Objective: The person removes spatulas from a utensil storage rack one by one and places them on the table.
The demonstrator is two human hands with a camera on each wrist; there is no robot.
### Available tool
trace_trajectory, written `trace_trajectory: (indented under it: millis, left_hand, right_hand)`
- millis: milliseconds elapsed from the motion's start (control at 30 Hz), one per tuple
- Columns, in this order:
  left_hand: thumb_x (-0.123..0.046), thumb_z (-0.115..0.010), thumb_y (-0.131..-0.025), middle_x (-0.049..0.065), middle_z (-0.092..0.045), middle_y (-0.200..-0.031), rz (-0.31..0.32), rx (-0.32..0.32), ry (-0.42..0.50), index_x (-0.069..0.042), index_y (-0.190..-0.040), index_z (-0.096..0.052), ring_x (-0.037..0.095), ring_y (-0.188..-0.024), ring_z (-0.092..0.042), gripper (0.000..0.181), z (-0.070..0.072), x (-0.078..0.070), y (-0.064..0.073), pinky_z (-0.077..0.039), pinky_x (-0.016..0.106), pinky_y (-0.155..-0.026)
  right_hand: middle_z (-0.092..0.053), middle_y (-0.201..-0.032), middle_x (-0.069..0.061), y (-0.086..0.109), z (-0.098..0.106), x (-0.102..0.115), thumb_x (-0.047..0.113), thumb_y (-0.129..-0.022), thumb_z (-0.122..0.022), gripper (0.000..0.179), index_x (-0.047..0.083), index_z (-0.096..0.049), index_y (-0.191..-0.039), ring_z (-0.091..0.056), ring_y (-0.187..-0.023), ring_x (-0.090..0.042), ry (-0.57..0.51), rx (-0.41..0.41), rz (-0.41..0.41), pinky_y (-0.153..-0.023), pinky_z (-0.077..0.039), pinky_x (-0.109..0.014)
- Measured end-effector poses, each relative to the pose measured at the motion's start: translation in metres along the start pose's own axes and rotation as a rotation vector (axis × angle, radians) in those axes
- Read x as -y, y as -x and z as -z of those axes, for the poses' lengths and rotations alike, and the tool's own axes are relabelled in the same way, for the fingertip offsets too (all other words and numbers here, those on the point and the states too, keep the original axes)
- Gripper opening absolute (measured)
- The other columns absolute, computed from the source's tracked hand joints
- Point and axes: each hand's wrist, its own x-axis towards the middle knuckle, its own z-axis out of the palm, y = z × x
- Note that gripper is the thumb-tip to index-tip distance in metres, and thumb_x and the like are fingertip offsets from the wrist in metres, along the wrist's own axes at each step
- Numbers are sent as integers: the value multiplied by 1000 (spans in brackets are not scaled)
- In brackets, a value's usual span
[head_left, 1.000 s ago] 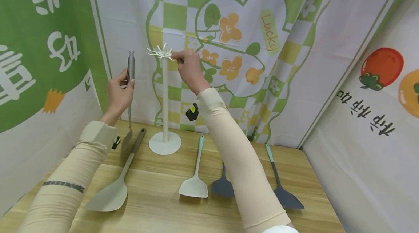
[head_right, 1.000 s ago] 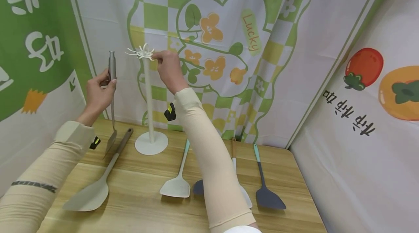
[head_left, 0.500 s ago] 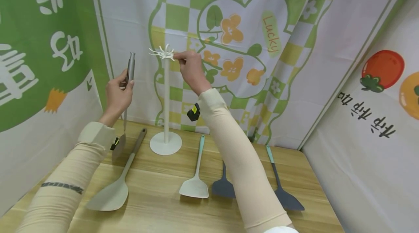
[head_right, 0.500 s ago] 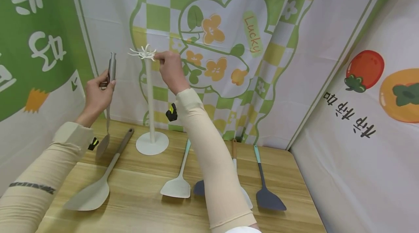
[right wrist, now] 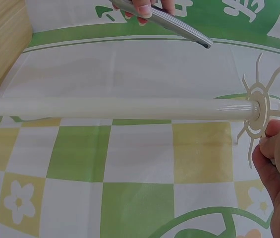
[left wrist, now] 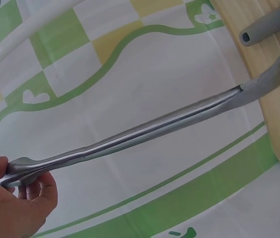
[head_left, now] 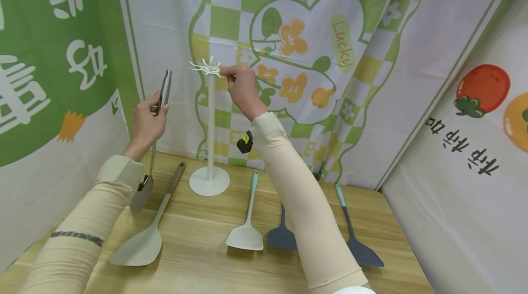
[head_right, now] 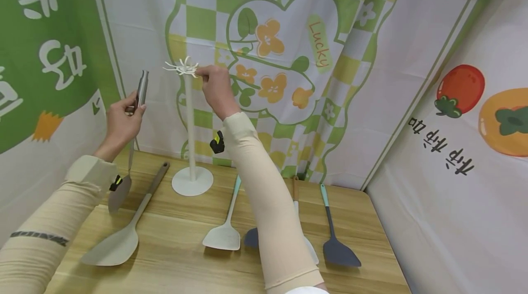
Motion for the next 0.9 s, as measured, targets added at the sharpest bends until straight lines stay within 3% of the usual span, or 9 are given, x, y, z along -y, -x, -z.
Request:
trace_trajectory:
  millis: [233, 500, 767, 900]
  left_hand:
    - [-9, -56, -103, 31, -63, -128, 4, 20, -16, -13, -154, -42, 26, -94, -61, 53, 1, 5, 1, -47, 6, -57]
    - [-9, -55, -104, 32, -60, -123, 44, 57, -26, -13, -155, -39, 15, -86, -57, 54, 4, 12, 2, -49, 10, -53]
    - [-4, -55, -101, 33, -63, -113, 4, 36, -56, -8, -151, -46, 5, -68, -53, 51, 5, 19, 4, -46, 13, -48]
    - [-2, -56, -100, 35, -64, -110, 0, 29, -74, -4, -149, -48, 9, -64, -53, 50, 6, 25, 6, -44, 15, -46]
  right_hand:
    - [-77, -111, -11, 0, -1, -1, -9, -98, -58, 26, 4, -79, -107, -73, -106, -21, 3, -8, -2, -90, -58, -18]
    - [-77, -111, -11, 0, 0, -2, -8, -98, -58, 26, 3, -79, -108, -73, -107, -21, 0, -3, 0, -91, -58, -18]
    - [-77, -111, -11, -1, 0, -1, -8, -98, -58, 25, 3, -79, -108, -73, -107, -21, -2, -3, 2, -92, -58, -18]
    - [-77, -111, -11, 0, -2, -1, -8, -98, -58, 25, 3, -79, -108, -73, -107, -21, -8, -2, -4, -90, -58, -17]
